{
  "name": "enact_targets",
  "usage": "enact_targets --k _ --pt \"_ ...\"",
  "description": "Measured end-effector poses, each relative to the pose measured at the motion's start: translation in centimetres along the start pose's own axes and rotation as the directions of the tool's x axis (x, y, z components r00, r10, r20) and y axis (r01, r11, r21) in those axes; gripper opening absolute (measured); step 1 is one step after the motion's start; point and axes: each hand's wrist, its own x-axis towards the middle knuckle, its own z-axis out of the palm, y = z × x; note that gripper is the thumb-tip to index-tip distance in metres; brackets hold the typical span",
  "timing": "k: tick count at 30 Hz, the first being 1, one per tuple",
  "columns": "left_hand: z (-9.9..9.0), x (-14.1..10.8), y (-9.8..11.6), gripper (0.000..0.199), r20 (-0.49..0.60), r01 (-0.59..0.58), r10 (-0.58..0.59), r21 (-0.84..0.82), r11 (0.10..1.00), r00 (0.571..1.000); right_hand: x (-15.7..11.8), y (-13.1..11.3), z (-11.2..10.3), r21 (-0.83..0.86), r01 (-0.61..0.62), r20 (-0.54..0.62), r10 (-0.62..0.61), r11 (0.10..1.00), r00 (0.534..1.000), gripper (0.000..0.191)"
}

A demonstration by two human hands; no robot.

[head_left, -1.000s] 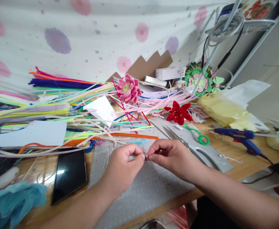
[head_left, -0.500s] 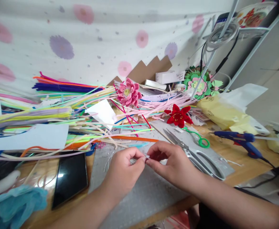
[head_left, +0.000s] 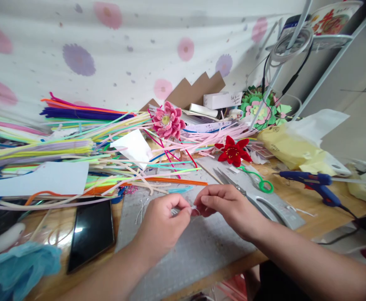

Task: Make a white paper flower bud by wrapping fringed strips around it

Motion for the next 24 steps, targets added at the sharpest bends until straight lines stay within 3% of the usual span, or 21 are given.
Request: enact_targets --k 6,18,21,24 --pt "0.1 0.2 -0.6 0.016 0.063 0.045 -0.034 -0.175 0.983 0.997 -0.1 0.0 -0.4 0.091 -0.048 0.039 0.044 0.995 0.998 0.017" --pt "0.0 0.1 -0.4 0.016 -0.002 -0.013 0.013 -0.111 0.994 1.000 -0.2 0.2 -0.1 -0.107 0.077 0.006 -0.076 0.991 0.997 0.008" --pt "0.2 0.3 -0.5 0.017 0.002 0.043 -0.044 -0.224 0.974 0.999 -0.5 0.1 0.2 -0.262 0.195 0.002 -0.202 0.945 0.979 0.006" --pt "0.5 0.4 -0.5 0.018 0.030 0.115 -0.112 -0.415 0.902 0.993 -0.8 0.3 0.7 -0.431 0.354 -0.012 -0.398 0.830 0.917 0.013"
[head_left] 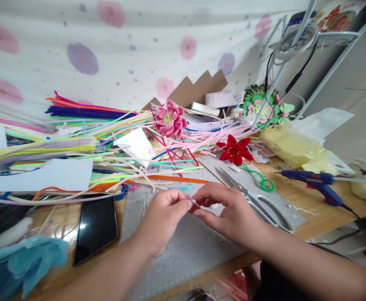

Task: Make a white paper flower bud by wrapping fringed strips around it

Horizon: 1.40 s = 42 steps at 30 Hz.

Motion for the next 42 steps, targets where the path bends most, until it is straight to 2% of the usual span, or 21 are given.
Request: enact_targets --k 2,5,11,19,26,31,42 --pt "0.1 0.0 0.0 0.018 -0.001 0.029 -0.029 -0.133 0.991 1.000 -0.2 0.1 0.6 -0.051 0.052 -0.058 -0.055 0.997 0.997 0.013" --pt "0.1 -0.1 -0.1 0.016 0.007 0.048 -0.048 -0.249 0.967 0.999 -0.2 0.5 1.4 -0.048 0.031 -0.115 -0.036 0.998 0.993 0.010" --pt "0.1 0.0 -0.1 0.015 0.027 0.074 -0.069 -0.358 0.931 0.997 0.2 0.9 2.2 -0.030 -0.020 -0.186 0.014 0.999 0.982 0.011" --pt "0.2 0.0 -0.2 0.014 0.010 0.075 -0.077 -0.404 0.912 0.997 0.2 1.1 2.3 -0.057 0.075 -0.271 -0.088 0.996 0.959 0.011" --pt "0.4 0.1 -0.1 0.013 -0.058 0.058 -0.091 -0.421 0.905 0.994 -0.2 1.1 2.2 -0.092 0.193 -0.231 -0.209 0.977 0.950 0.018" --pt "0.5 0.2 -0.1 0.012 -0.049 0.075 -0.105 -0.416 0.906 0.993 -0.2 1.3 2.1 -0.154 0.259 -0.213 -0.288 0.953 0.934 0.021" --pt "0.5 0.2 0.0 0.009 -0.032 0.097 -0.124 -0.440 0.893 0.992 0.0 1.3 1.7 -0.200 0.308 -0.146 -0.339 0.930 0.929 0.022"
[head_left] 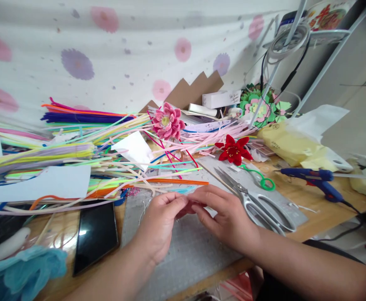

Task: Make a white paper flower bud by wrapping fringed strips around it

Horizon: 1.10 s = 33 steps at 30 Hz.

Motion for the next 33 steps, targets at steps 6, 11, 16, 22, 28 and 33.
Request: enact_targets --k 6,11,16,22,28,33 --pt "0.0 -0.1 0.1 0.011 0.003 -0.003 0.003 0.019 1.000 1.000 0.0 0.2 -0.3 0.016 -0.011 0.033 0.011 1.000 0.999 0.022" --pt "-0.5 0.1 -0.3 0.014 0.044 -0.050 0.044 0.133 0.990 0.998 0.0 0.4 -0.4 0.029 -0.001 0.012 0.000 1.000 1.000 0.022" --pt "-0.8 0.0 -0.2 0.016 0.068 -0.170 0.156 0.368 0.914 0.985 0.2 0.5 -0.7 0.154 -0.147 0.029 0.144 0.977 0.989 0.015" --pt "-0.4 -1.0 0.8 0.021 0.126 -0.310 0.312 0.684 0.660 0.942 0.7 0.9 -1.2 0.516 -0.469 0.137 0.471 0.717 0.871 0.018" --pt "-0.3 -1.1 0.7 0.021 0.157 -0.352 0.371 0.759 0.548 0.915 1.2 0.8 -1.8 0.481 -0.506 0.246 0.445 0.716 0.861 0.014" --pt "-0.5 -1.2 0.7 0.018 0.194 -0.399 0.424 0.786 0.472 0.885 1.3 0.8 -1.7 0.415 -0.465 0.207 0.417 0.782 0.885 0.006"
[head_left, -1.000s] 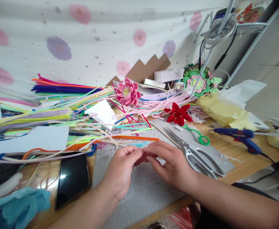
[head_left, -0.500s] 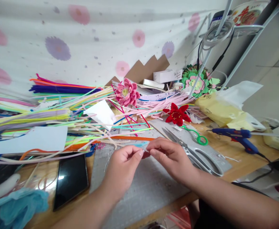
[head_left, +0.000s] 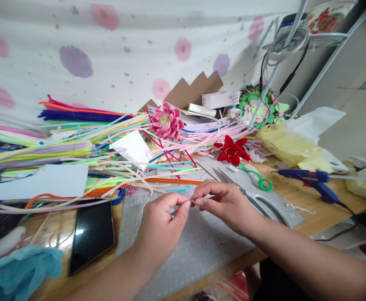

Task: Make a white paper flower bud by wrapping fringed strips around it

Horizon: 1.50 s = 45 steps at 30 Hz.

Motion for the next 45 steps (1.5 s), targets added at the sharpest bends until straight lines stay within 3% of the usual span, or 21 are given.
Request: enact_targets --k 12,28,35,39,45 --pt "0.07 -0.16 -0.12 0.016 -0.026 -0.121 0.123 0.060 0.991 0.992 -0.18 -0.26 0.30 -0.259 0.185 -0.014 -0.195 0.948 0.981 0.007" --pt "0.18 -0.27 -0.29 0.015 -0.060 -0.177 0.181 0.066 0.982 0.982 -0.36 -0.42 0.40 -0.347 0.321 0.003 -0.341 0.881 0.940 0.010" --pt "0.36 -0.25 -0.59 0.017 -0.089 -0.297 0.302 0.068 0.952 0.949 -0.42 -0.57 0.48 -0.384 0.316 -0.008 -0.345 0.868 0.938 0.013" --pt "0.37 -0.21 -0.69 0.016 -0.054 -0.353 0.363 0.140 0.925 0.930 -0.50 -0.51 0.54 -0.388 0.308 -0.020 -0.343 0.869 0.939 0.014" --pt "0.49 -0.20 -0.62 0.017 0.007 -0.345 0.350 0.187 0.920 0.937 -0.53 -0.49 0.62 -0.391 0.270 -0.015 -0.299 0.880 0.954 0.016"
